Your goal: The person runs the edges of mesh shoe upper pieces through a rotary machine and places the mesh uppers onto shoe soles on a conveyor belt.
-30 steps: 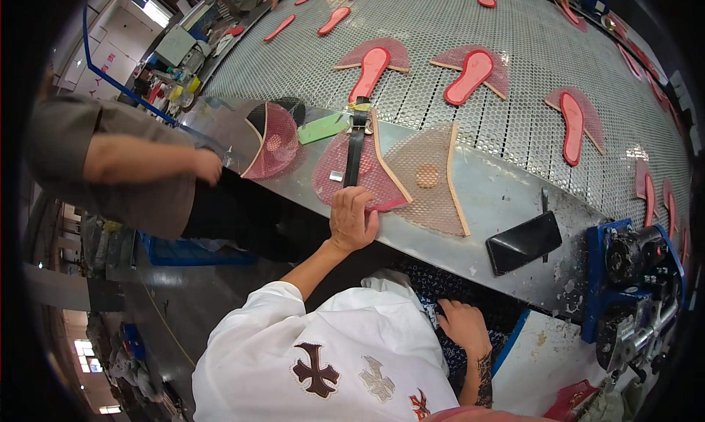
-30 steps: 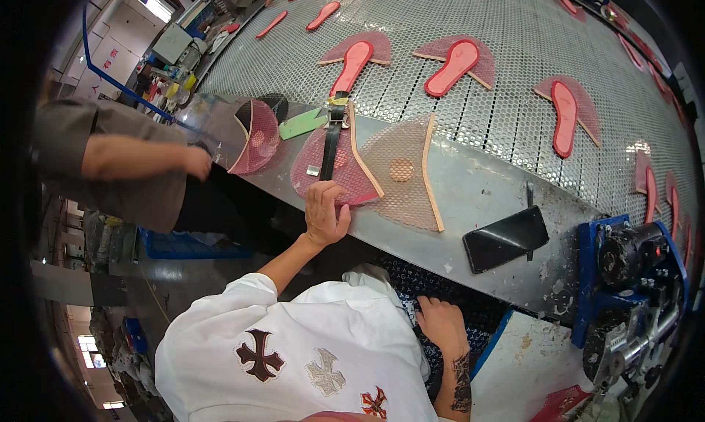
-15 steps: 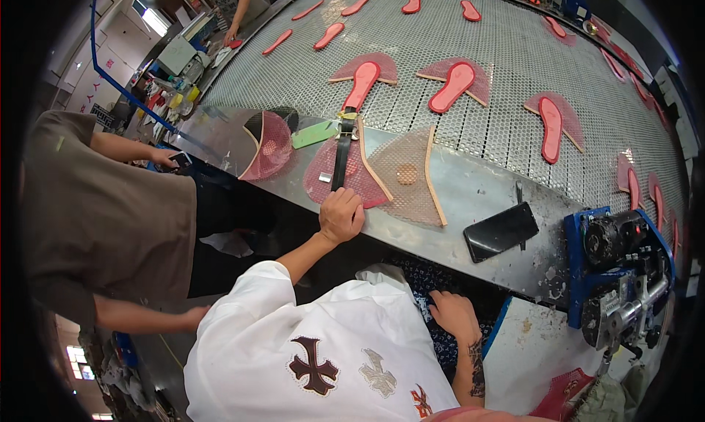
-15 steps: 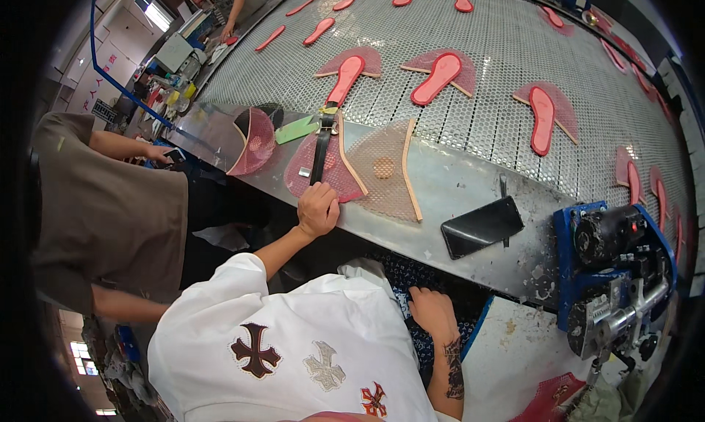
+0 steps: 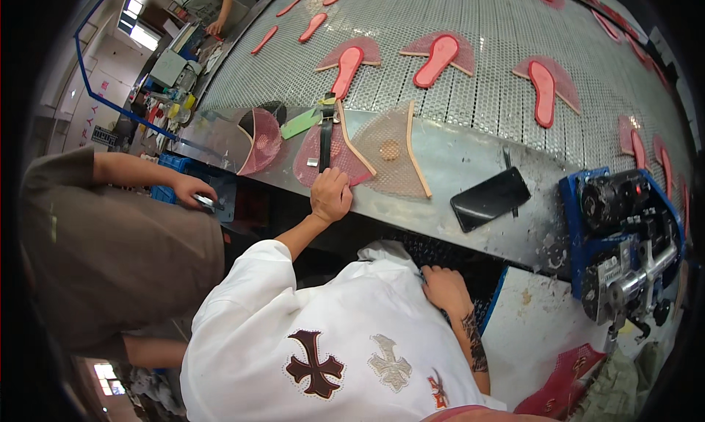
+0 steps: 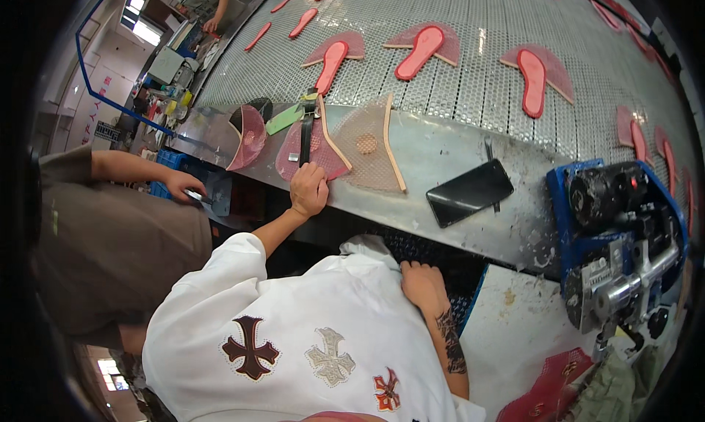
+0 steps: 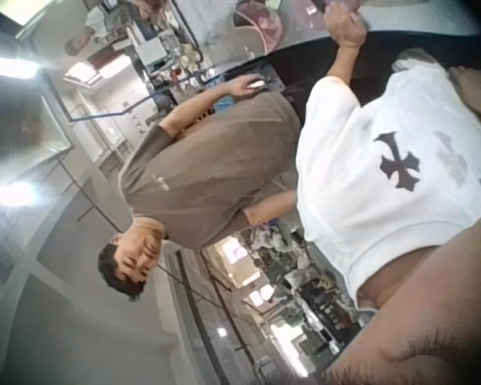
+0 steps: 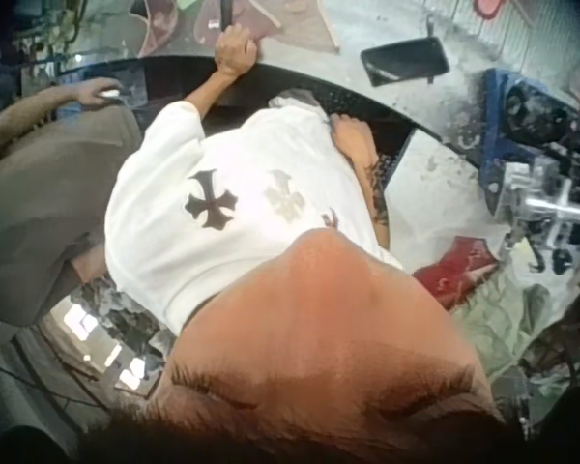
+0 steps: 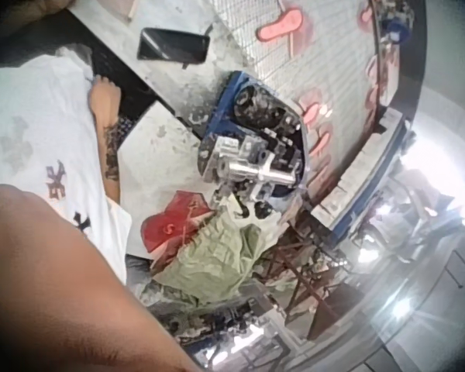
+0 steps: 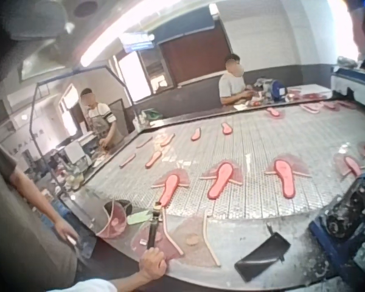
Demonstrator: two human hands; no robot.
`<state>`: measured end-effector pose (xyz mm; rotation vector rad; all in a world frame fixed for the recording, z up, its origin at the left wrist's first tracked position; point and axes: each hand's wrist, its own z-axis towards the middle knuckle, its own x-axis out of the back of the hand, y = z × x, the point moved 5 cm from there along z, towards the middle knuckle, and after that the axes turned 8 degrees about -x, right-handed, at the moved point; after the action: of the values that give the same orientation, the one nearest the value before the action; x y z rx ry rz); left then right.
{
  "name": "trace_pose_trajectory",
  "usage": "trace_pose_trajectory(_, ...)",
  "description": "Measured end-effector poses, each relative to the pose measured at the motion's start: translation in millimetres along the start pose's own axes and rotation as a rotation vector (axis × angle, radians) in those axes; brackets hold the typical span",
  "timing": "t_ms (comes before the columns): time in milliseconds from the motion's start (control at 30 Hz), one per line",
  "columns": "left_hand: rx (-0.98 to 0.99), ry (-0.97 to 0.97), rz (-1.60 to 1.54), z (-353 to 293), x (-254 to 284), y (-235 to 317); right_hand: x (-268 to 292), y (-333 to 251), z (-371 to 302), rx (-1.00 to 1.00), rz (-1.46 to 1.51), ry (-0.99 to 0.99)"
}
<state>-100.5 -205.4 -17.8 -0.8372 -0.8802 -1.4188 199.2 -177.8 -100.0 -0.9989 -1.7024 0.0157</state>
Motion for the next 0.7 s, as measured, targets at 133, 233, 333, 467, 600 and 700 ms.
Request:
trace_pose_trajectory(133,0.033,-0.026,0.032,-4.9,2.0,4.2,1.2,-0.3,-5.7,0.016,-0.006,0.032)
trace_pose_trajectory(233,0.029,-0.032,0.024,-9.5,0.0,4.4,-2.7,0.3,-9.5,-0.001,-0.011,0.006)
trace_pose_trajectory(333,0.033,-0.037,0.005,-11.8,3.8,4.6,-7.6,-1.0,-10.5,-0.027,0.003,-0.007)
trace_pose_trajectory(467,0.030,-0.029,0.019,-7.3,-1.4,-0.5,-14.0,6.3,-0.8,-0.064,0.054,0.041)
trace_pose_trajectory(600,0.020,-0.044,0.041,4.8,-11.8,-4.3,-8.4,16.8,-0.9,-0.086,0.066,0.067)
trace_pose_trajectory(700,0.011,-0.049,0.064,2.6,-17.5,-6.7,-9.9,27.9,0.8,-0.117,0.053,0.138)
